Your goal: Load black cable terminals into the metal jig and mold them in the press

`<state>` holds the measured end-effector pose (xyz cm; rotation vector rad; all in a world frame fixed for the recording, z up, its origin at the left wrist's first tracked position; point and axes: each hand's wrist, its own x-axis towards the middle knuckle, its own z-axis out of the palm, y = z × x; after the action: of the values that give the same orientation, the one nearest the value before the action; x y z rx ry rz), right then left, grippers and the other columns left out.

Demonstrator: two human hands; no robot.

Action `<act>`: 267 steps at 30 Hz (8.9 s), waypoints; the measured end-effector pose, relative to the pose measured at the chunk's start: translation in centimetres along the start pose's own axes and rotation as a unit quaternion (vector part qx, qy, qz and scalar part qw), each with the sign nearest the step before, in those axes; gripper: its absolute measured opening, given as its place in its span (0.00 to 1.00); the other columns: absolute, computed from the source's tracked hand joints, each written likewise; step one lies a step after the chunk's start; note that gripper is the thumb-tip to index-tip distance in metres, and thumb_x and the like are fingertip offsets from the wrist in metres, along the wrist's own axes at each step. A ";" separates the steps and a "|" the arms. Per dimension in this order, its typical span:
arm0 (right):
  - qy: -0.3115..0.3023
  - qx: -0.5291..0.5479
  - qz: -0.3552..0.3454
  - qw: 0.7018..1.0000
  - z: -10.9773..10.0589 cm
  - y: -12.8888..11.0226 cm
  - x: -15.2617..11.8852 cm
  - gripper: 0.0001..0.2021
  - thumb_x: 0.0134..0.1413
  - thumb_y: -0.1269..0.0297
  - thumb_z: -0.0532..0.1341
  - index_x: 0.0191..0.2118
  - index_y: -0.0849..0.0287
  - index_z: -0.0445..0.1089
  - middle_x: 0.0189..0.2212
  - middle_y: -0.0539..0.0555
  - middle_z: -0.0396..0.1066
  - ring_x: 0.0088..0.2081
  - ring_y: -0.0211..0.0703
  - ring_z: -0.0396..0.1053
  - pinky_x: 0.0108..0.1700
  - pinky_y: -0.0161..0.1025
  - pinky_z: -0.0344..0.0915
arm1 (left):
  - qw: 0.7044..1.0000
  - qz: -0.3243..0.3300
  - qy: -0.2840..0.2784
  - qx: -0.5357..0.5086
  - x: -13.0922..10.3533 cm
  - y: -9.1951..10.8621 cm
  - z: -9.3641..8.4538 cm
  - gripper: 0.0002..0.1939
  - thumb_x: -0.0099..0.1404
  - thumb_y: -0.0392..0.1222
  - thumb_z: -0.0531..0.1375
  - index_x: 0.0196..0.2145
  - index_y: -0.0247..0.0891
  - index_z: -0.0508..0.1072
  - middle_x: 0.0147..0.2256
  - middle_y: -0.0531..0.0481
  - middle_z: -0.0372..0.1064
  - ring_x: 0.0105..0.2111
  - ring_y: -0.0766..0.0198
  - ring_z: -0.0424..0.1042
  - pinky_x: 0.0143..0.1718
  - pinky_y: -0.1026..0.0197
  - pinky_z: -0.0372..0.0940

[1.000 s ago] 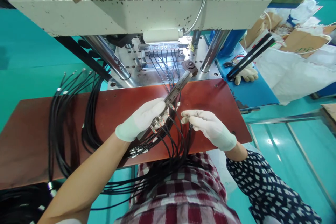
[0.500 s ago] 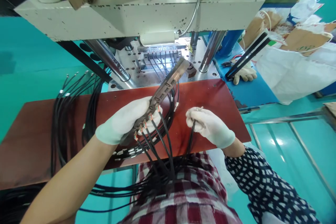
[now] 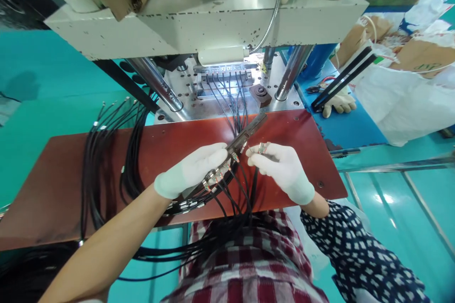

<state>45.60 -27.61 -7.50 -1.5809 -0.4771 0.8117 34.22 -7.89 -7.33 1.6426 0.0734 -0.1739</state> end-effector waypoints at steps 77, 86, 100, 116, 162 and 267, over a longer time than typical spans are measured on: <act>0.063 -0.074 -0.080 0.992 1.9 0.2 0.8 0.10 0.49 0.67 0.61 0.22 0.60 0.60 0.20 0.44 0.58 0.24 0.31 0.53 0.27 0.32 0.53 | 0.999 -0.019 0.004 0.026 -1.3 -1.6 0.2 0.19 0.74 0.54 0.49 0.37 0.34 0.65 0.30 0.54 0.59 0.29 0.70 0.57 0.31 0.65 0.57; 0.054 -0.104 -0.070 0.991 1.8 0.3 0.7 0.08 0.54 0.64 0.62 0.26 0.60 0.67 0.23 0.46 0.64 0.26 0.33 0.59 0.30 0.33 0.58 | 0.990 -0.034 0.035 0.130 -1.1 -1.2 0.6 0.19 0.73 0.55 0.50 0.32 0.36 0.61 0.27 0.57 0.54 0.27 0.71 0.54 0.28 0.66 0.54; 0.042 0.180 -0.037 0.982 -1.2 2.2 -1.2 0.08 0.52 0.59 0.68 0.32 0.57 0.72 0.32 0.50 0.73 0.25 0.30 0.59 0.28 0.32 0.58 | 0.999 -0.029 0.034 -0.003 -1.3 -1.2 -0.2 0.20 0.73 0.55 0.50 0.32 0.36 0.62 0.27 0.56 0.57 0.26 0.71 0.56 0.27 0.67 0.56; 0.059 -0.087 -0.053 0.993 0.9 -0.4 1.6 0.12 0.54 0.61 0.61 0.24 0.60 0.69 0.19 0.47 0.65 0.25 0.35 0.58 0.28 0.35 0.54 | 0.999 -0.019 -0.002 0.038 -0.9 -0.8 -0.2 0.22 0.72 0.58 0.49 0.30 0.36 0.60 0.26 0.56 0.56 0.26 0.70 0.55 0.26 0.66 0.56; 0.015 -0.092 -0.017 0.995 0.7 -0.1 2.3 0.12 0.54 0.62 0.61 0.22 0.59 0.64 0.19 0.47 0.65 0.22 0.33 0.53 0.27 0.36 0.52 | 0.999 -0.026 -0.019 0.017 -1.1 -2.8 -0.8 0.21 0.72 0.56 0.49 0.38 0.34 0.68 0.29 0.52 0.61 0.28 0.67 0.59 0.28 0.64 0.60; 0.123 -0.621 -0.330 0.700 5.8 1.1 -0.8 0.06 0.54 0.65 0.64 0.27 0.55 0.75 0.29 0.52 0.70 0.32 0.44 0.60 0.35 0.43 0.50 | 0.990 0.002 0.083 0.114 -0.9 -2.8 0.2 0.22 0.72 0.57 0.47 0.29 0.38 0.59 0.25 0.57 0.56 0.26 0.68 0.57 0.30 0.61 0.55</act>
<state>40.63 -24.43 -8.46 -2.3961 -1.4812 -0.4807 32.85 -7.81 -9.98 1.8824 0.1821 -0.0417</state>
